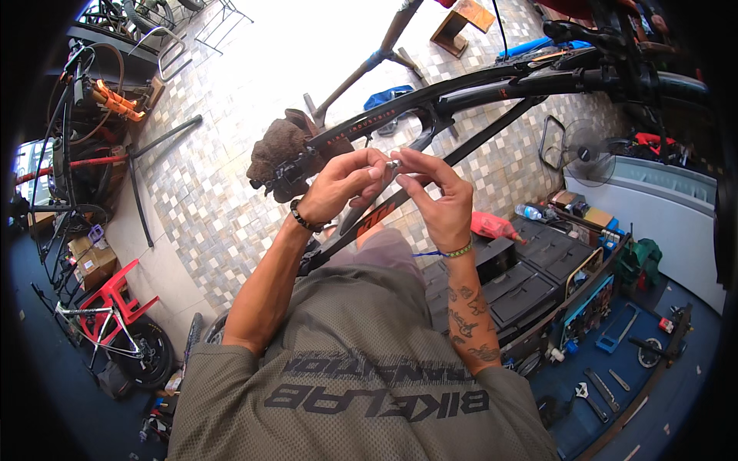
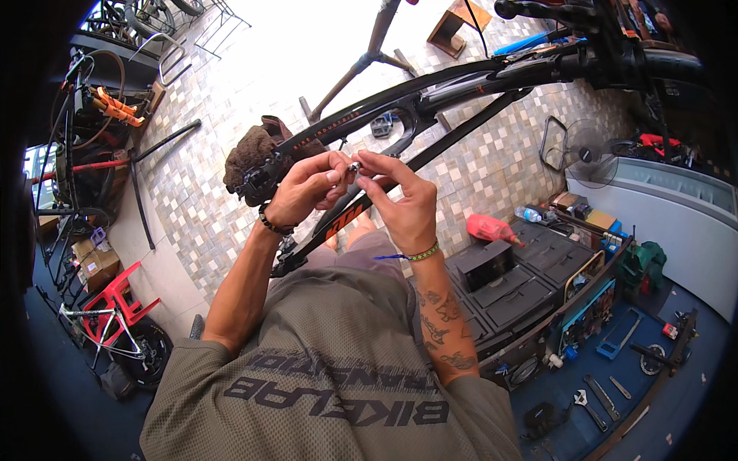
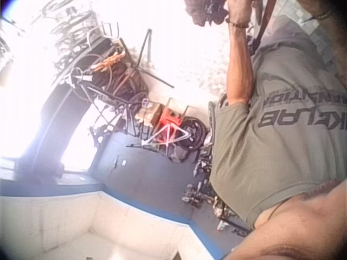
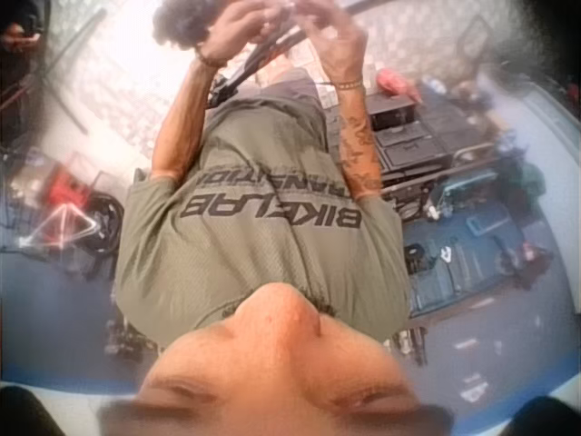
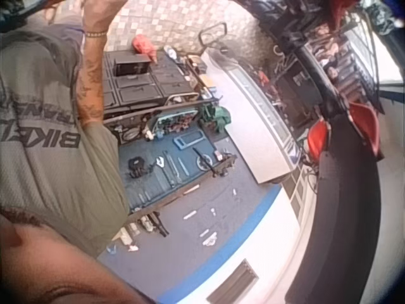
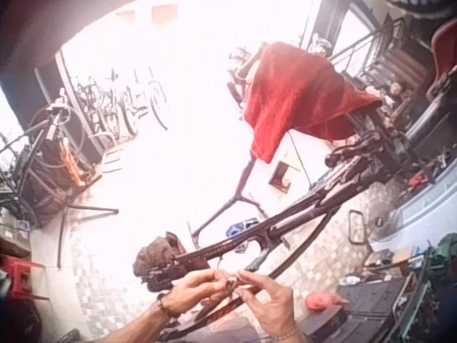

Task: The person works on a bicycle mounted on a repair stand, adjusting the rear derailleur and cable tension. They wipe the derailleur with a red cloth, then handle a small metal part and a cable, routing the cable through the derailleur and tightening it.

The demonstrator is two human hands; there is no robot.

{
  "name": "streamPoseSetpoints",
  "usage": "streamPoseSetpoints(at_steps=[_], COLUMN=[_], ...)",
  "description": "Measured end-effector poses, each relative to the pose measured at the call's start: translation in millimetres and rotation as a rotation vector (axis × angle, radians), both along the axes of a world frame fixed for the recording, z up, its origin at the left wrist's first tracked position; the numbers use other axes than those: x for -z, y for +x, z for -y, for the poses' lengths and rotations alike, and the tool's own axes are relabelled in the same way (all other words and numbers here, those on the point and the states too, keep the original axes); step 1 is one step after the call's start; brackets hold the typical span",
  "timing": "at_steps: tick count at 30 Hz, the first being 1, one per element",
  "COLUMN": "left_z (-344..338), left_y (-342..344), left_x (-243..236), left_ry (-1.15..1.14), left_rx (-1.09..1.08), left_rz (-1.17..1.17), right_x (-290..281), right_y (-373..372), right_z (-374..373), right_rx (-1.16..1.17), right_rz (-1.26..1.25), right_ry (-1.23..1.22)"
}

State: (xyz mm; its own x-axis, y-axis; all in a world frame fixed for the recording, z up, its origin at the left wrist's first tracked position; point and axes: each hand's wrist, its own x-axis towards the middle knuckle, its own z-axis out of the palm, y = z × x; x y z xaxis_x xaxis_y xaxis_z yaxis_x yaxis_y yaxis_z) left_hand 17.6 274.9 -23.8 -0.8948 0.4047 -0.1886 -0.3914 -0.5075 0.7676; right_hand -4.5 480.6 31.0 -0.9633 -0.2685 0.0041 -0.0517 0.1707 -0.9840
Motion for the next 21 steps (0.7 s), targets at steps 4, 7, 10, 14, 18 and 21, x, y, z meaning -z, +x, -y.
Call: streamPoseSetpoints(at_steps=[4,7,10,14,18,21], left_z=[1.4,8.1,2.9,-7.7,-26.2,-38.3], left_y=[3.0,6.8,17.8,36.1,53.7,64.3], left_x=[-4.3,-6.6,-20.5,-39.4,-43.7,-48.5], left_ry=[-0.001,0.007,-0.147,-0.351,-0.530,-0.647], left_rx=[-0.023,-0.009,-0.167,-0.422,-0.638,-0.728], left_rz=[-0.011,-0.025,-0.018,0.049,0.131,0.124], right_x=[8.1,15.0,16.7,16.9,19.0,16.1], right_y=[8.7,6.3,2.2,-3.9,-8.9,-1.6], right_z=[8.9,9.7,9.8,14.3,18.7,18.4], right_rx=[0.066,0.043,0.019,0.002,-0.048,-0.112], right_rz=[0.021,-0.124,-0.188,-0.143,-0.154,-0.156], right_ry=[-0.055,0.043,0.094,0.019,-0.043,-0.044])
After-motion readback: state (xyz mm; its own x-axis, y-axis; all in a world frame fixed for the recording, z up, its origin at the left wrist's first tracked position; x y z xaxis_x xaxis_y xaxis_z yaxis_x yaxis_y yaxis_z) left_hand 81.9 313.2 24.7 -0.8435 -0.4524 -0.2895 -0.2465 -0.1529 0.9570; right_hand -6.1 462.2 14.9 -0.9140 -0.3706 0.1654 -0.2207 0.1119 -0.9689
